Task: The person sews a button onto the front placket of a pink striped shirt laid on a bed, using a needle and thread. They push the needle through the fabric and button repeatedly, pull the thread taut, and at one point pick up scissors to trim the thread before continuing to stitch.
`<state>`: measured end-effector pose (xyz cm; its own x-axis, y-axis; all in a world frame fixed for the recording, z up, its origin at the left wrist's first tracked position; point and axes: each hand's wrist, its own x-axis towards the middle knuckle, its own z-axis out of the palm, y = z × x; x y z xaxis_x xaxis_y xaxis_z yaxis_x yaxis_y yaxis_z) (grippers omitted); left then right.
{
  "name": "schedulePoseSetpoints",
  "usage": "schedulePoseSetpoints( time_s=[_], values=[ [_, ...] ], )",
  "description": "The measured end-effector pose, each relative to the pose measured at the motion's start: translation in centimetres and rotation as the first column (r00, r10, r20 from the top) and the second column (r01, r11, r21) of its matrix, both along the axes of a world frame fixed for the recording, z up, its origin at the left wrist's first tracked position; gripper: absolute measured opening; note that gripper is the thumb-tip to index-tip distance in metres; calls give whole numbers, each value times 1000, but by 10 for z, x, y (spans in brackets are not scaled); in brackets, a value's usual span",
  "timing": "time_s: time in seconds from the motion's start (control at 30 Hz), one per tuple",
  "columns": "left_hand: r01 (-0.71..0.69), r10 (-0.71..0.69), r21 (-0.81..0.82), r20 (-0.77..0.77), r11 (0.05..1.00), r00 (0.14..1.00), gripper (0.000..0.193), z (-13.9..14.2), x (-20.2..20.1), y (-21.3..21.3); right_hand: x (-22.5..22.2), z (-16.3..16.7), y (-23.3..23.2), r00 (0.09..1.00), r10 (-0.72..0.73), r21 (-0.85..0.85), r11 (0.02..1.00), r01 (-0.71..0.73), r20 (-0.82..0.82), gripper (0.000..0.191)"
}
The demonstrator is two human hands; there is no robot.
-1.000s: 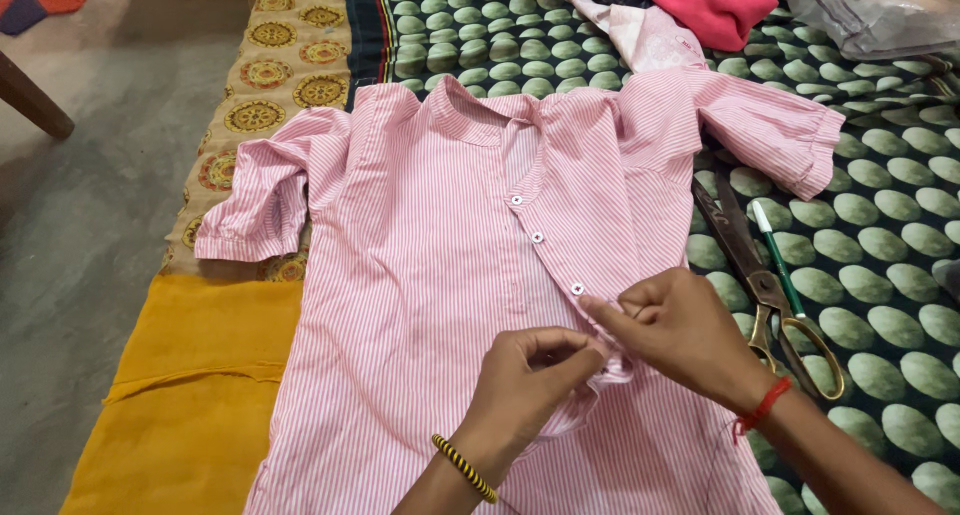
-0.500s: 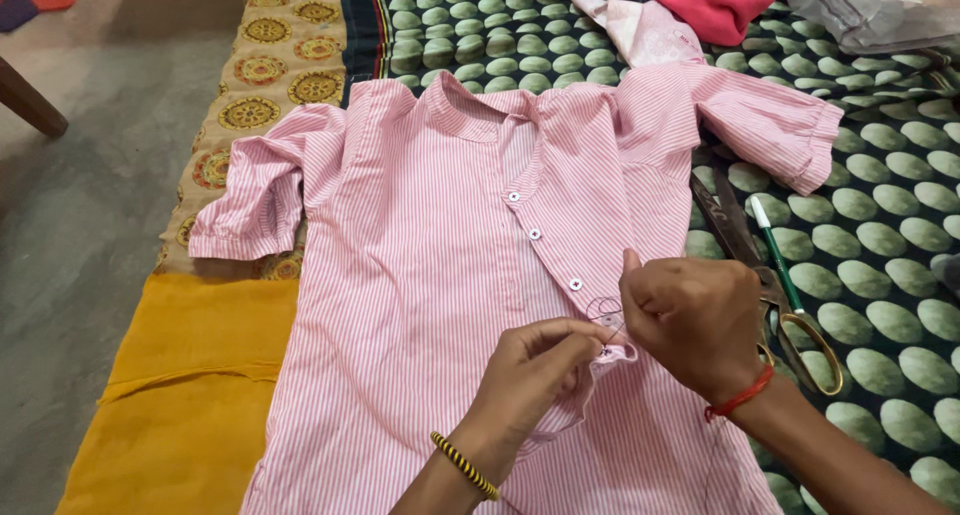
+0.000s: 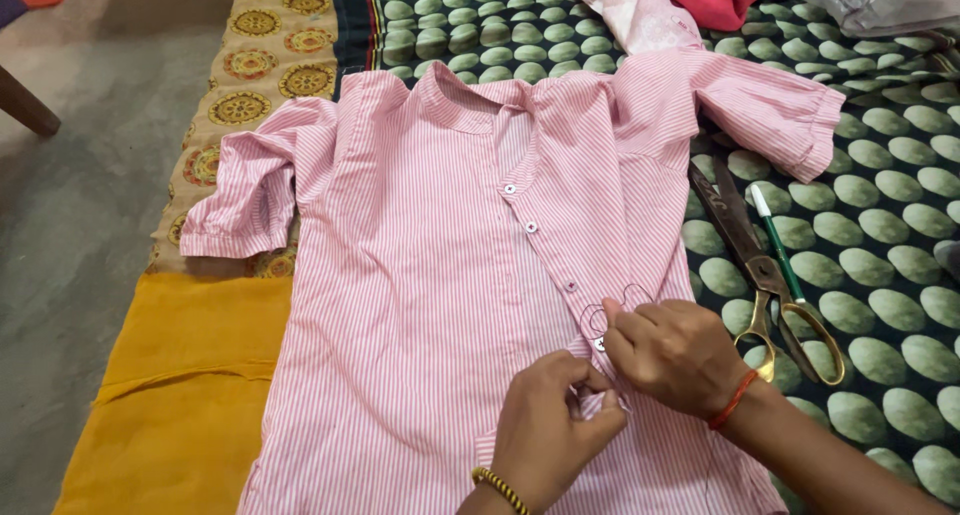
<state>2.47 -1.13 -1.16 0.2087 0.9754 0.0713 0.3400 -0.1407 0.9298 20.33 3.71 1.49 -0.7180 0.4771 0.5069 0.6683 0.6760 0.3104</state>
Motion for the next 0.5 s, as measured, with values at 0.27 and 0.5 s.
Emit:
schedulePoseSetpoints(
  time_s=[0.27,0.5],
  values=[
    [78,-85,-78,-94,994,992,15,-7,4,-8,8,-14,4,881,-325,-462,875,142,-344,33],
    [52,-57,-64,-86,997,995,19,8,16,12,18,12,24,764,-624,-663,644,382,-165,46]
  ],
)
